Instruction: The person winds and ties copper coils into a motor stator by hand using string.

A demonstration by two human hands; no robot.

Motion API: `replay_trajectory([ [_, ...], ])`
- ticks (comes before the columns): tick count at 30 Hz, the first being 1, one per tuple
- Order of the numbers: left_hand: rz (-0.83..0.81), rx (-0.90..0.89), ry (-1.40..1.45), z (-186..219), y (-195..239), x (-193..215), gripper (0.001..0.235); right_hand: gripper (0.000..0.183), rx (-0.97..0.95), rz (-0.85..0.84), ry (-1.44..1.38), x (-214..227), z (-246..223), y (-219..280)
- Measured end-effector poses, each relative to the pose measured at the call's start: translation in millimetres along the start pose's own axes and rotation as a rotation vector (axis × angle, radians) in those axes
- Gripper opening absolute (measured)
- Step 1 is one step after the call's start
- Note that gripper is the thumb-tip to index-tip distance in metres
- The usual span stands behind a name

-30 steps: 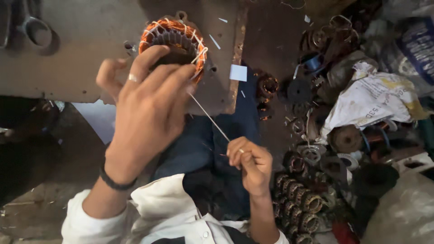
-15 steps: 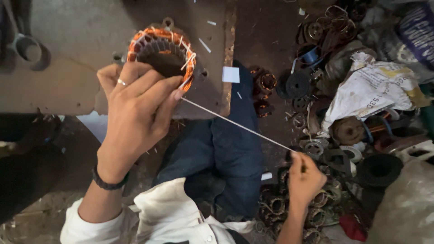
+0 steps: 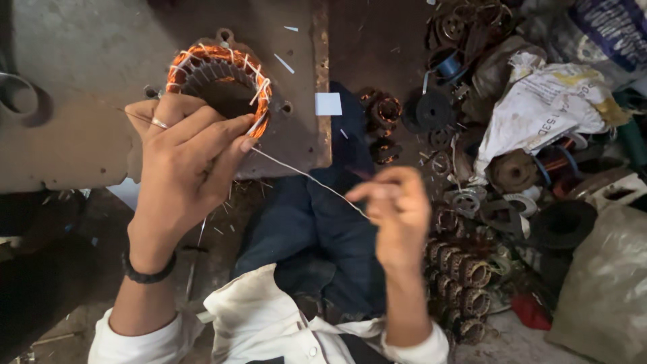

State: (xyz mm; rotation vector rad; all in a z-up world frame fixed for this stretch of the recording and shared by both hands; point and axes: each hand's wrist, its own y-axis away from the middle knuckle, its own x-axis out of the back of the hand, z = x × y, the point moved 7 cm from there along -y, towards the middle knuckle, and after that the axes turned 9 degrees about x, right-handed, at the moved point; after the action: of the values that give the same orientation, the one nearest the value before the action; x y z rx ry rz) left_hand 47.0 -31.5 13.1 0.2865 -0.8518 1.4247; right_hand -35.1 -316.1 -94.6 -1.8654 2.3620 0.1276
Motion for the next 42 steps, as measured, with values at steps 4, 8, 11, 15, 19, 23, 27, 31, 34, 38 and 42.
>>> replay_trajectory([
  [4, 0.053, -0.045, -0.068, -1.5, 7.2, -2.6, 0.015, 0.009, 0.354, -0.196, 0.237, -85.8, -39.6, -16.2],
  [8, 0.072, -0.057, -0.075, -2.5, 8.6, -3.3, 0.014, 0.011, 0.401, -0.122, 0.420, -116.4, -60.7, -31.5],
  [11, 0.078, -0.051, -0.091, -1.9, 9.7, -4.7, 0.020, 0.010, 0.464, -0.113, 0.472, -125.7, -62.7, -37.5],
  [15, 0.060, -0.041, -0.125, -2.8, 11.1, -6.0, 0.037, 0.015, 0.628, -0.180, 0.562, -136.7, -60.1, -36.6],
  [19, 0.085, -0.034, -0.090, -7.4, 10.5, -7.2, 0.060, 0.022, 0.598, -0.171, 0.557, -144.0, -62.7, -47.7],
  [23, 0.171, -0.009, 0.018, -16.5, 17.7, -12.0, 0.071, 0.043, 0.422, -0.211, 0.408, -152.6, -70.7, -62.6],
  [27, 0.256, -0.036, 0.099, -18.7, 16.3, -10.4, 0.074, 0.037, 0.594, -0.273, 0.477, -173.6, -96.6, -71.5],
  [31, 0.238, -0.045, 0.093, -15.5, 17.9, -7.9, 0.072, 0.014, 0.430, -0.395, 0.027, -152.2, -76.7, -66.1],
  [34, 0.156, -0.045, -0.122, -10.5, 13.9, -9.6, 0.061, 0.011, 0.111, -0.348, -0.737, -78.6, -42.8, -66.3],
  [38, 0.119, -0.074, -0.160, -7.5, 9.5, -9.9, 0.053, 0.018, -0.139, 0.079, -1.139, 90.9, 8.1, -50.0],
  [42, 0.069, -0.063, -0.124, -5.5, 3.9, -11.2, 0.054, 0.016, -0.163, 0.523, -0.635, 188.4, 64.7, -11.0],
])
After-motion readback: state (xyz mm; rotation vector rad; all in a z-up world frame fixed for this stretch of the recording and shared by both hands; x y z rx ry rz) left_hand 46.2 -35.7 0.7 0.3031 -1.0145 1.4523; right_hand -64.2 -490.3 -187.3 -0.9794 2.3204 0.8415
